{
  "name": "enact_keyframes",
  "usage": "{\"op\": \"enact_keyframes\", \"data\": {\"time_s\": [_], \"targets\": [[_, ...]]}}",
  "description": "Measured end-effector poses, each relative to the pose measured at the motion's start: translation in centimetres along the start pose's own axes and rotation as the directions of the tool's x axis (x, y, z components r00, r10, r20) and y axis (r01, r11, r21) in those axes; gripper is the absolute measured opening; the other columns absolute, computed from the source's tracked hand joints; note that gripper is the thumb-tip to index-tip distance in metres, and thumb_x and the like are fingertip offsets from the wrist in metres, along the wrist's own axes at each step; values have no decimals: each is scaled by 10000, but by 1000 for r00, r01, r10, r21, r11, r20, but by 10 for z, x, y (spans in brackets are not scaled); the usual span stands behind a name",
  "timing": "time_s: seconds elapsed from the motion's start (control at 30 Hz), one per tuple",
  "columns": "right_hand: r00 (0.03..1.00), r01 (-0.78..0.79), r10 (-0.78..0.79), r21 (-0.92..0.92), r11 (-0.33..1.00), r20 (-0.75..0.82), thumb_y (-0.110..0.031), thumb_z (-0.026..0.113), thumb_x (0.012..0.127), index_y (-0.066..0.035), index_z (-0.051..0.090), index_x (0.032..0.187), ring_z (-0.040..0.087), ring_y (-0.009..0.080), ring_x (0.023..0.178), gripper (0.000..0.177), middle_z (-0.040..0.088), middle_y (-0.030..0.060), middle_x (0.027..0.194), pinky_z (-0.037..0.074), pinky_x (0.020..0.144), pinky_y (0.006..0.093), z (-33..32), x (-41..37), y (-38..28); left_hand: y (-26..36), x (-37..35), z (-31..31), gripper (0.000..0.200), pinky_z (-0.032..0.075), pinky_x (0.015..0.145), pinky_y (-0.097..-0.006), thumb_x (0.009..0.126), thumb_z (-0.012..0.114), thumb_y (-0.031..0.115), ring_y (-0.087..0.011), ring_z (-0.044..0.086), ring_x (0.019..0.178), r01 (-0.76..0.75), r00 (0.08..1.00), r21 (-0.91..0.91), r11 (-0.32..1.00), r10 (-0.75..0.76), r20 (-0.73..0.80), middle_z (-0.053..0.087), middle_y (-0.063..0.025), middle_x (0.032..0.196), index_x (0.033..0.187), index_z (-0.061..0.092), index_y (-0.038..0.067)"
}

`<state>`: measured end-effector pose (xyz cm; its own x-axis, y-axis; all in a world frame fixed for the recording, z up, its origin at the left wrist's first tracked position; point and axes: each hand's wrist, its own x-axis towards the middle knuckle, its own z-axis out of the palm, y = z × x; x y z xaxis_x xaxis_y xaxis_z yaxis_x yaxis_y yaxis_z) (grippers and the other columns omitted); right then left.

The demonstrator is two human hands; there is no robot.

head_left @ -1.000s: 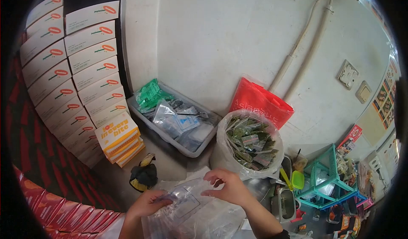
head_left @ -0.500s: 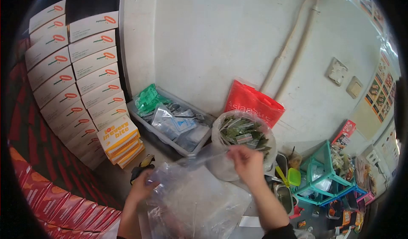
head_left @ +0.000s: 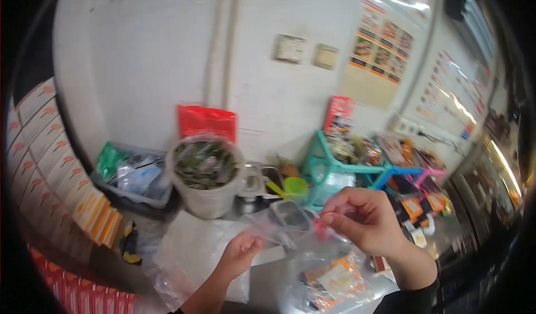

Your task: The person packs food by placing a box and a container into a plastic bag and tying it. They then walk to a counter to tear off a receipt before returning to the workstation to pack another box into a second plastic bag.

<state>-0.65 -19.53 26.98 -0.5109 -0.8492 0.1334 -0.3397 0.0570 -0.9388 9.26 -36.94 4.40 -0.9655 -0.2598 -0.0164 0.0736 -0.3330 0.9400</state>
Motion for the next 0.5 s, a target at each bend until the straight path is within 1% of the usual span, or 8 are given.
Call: {"op": "enact_keyframes", "data": {"time_s": [0.07, 0.13, 0.2, 0.27, 0.33, 0.4, 0.47, 0.5], "targets": [[993, -24, 35, 94, 995, -112, -29, 565, 851, 30, 558, 903, 604, 88, 684, 78, 600, 44, 760, 495, 595, 223, -34, -42, 8, 4, 9, 45, 436, 430, 867, -305, 841, 617, 203, -171, 531, 1032, -341, 916, 153, 928, 364, -166, 562, -92, 1112, 1209, 471, 20], [978, -4, 28, 117, 993, -208, -26, 573, 846, 34, 558, 903, 607, 95, 677, 84, 611, 52, 766, 492, 594, 220, -60, -84, 18, -4, 14, 69, 325, 443, 836, -286, 835, 618, 130, -153, 554, 976, -276, 956, 128, 953, 286, -71, 587, -83, 1059, 1120, 538, -6], [927, 53, 18, 179, 982, -374, -21, 577, 840, 31, 556, 887, 611, 104, 661, 72, 618, 67, 750, 478, 565, 208, -89, -129, 30, -2, 8, 101, 204, 459, 794, -269, 831, 605, 63, -132, 583, 898, -181, 977, 214, 960, 150, 150, 625, -77, 958, 1017, 602, -19], [871, 46, 49, 181, 983, -488, -39, 590, 830, 10, 557, 864, 612, 142, 592, 68, 617, 91, 688, 477, 523, 225, -130, -177, 58, -4, 1, 144, 116, 485, 745, -257, 818, 604, 20, -128, 611, 812, -136, 981, 84, 987, 123, 150, 647, -88, 850, 916, 639, -32], [815, 88, 122, 330, 940, -566, -34, 584, 825, -1, 562, 854, 614, 154, 580, 49, 618, 86, 668, 485, 519, 240, -161, -222, 90, -14, -6, 179, 110, 505, 710, -256, 812, 609, 15, -138, 621, 775, 66, 945, -81, 994, -37, 324, 650, -114, 818, 903, 639, -40], [778, -60, 278, 374, 926, -563, -25, 578, 809, 1, 561, 855, 622, 161, 594, 56, 624, 98, 679, 492, 529, 245, -194, -274, 141, -34, -7, 225, 109, 518, 694, -255, 813, 610, 23, -146, 625, 756, 85, 931, -54, 995, -60, 359, 650, -125, 820, 891, 640, -47], [749, -363, 471, 305, 880, -466, -56, 621, 763, -2, 560, 909, 639, 180, 686, 168, 640, 126, 768, 502, 576, 258, -226, -321, 192, -63, -4, 270, 111, 504, 686, -233, 811, 613, 27, -126, 619, 751, 55, 910, 118, 992, -98, 402, 653, -108, 818, 895, 646, -39], [703, -509, 382, -49, 859, -600, -68, 639, 751, -14, 562, 929, 637, 190, 726, 201, 639, 120, 797, 500, 595, 268, -232, -341, 219, -75, -2, 297, 111, 504, 686, -233, 811, 613, 27, -126, 619, 751, 63, 905, 114, 991, -105, 413, 653, -108, 818, 895, 646, -39]]}}
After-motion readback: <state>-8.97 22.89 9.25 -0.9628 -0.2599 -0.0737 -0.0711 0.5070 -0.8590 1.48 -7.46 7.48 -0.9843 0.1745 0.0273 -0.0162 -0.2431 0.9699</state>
